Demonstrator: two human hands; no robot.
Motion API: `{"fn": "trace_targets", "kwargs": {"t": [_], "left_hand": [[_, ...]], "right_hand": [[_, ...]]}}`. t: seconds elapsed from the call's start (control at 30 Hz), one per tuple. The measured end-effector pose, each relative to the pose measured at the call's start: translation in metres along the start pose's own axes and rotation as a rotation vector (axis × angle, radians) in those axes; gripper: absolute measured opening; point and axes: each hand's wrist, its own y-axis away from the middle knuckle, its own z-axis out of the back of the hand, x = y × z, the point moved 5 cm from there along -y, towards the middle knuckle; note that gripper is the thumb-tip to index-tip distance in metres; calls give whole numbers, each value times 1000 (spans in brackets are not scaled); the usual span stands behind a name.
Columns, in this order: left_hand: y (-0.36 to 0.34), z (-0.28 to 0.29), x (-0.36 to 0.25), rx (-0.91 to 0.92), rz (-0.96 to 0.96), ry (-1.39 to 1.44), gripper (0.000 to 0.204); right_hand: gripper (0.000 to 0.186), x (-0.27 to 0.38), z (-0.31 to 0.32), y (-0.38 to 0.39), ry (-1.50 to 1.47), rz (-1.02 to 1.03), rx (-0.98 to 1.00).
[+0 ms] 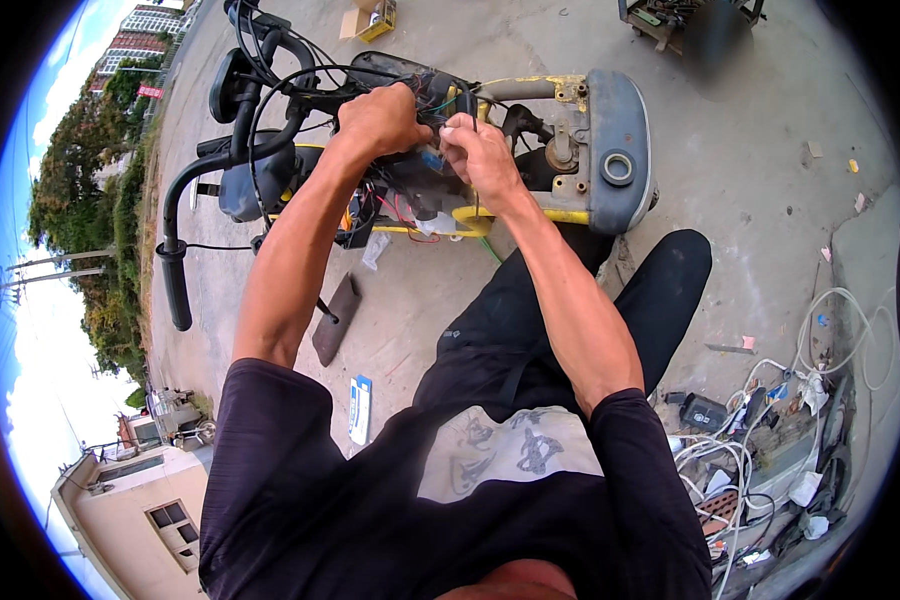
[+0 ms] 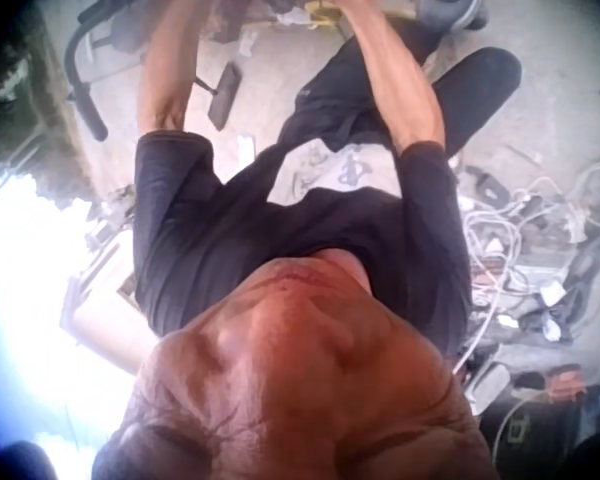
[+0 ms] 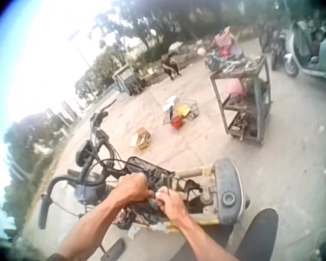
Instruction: The person walks to an electric scooter and works on its wiring. They strip the ends of wires, connect them to a blue connector block, and secure the connections with a yellow zip tie. The person then adjusts the handlebar grip and tests the throttle.
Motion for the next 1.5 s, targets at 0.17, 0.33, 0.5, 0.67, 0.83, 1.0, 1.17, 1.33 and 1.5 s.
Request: {"fn": "trace_targets", "kwargs": {"t": [0.17,0.33,0.5,0.67,0.83,1.0,1.17,1.33,1.5], "left_hand": [[-1,-6,-7,-47,12,-43,43],[4,-6,-9,-83,4,-61,44],[6,-7,-14,-113,-6,-54,43],[9,1,6,-113,-93,27,36],[16,5,7,-230,-508,79,20],[11,-13,-11,-196,-697,-68,17],[3,-14,-14,-215,-800,-224,11],[-8,-20,-23,-229,-916,-381,10],[-7,-25,-21,-227,-944,-334,12]], "right_hand": [[15,-9,7,6,-83,22,-46],[13,-20,14,7,-146,12,-91],[14,-37,32,-3,-408,3,-136],[15,-11,21,3,-120,-29,-82],[15,-11,18,3,-214,-79,12],[14,-17,6,7,-383,-104,58],[12,-20,7,2,-361,-55,36],[9,-30,13,4,-350,0,-50],[10,-32,21,7,-443,30,-118]]}}
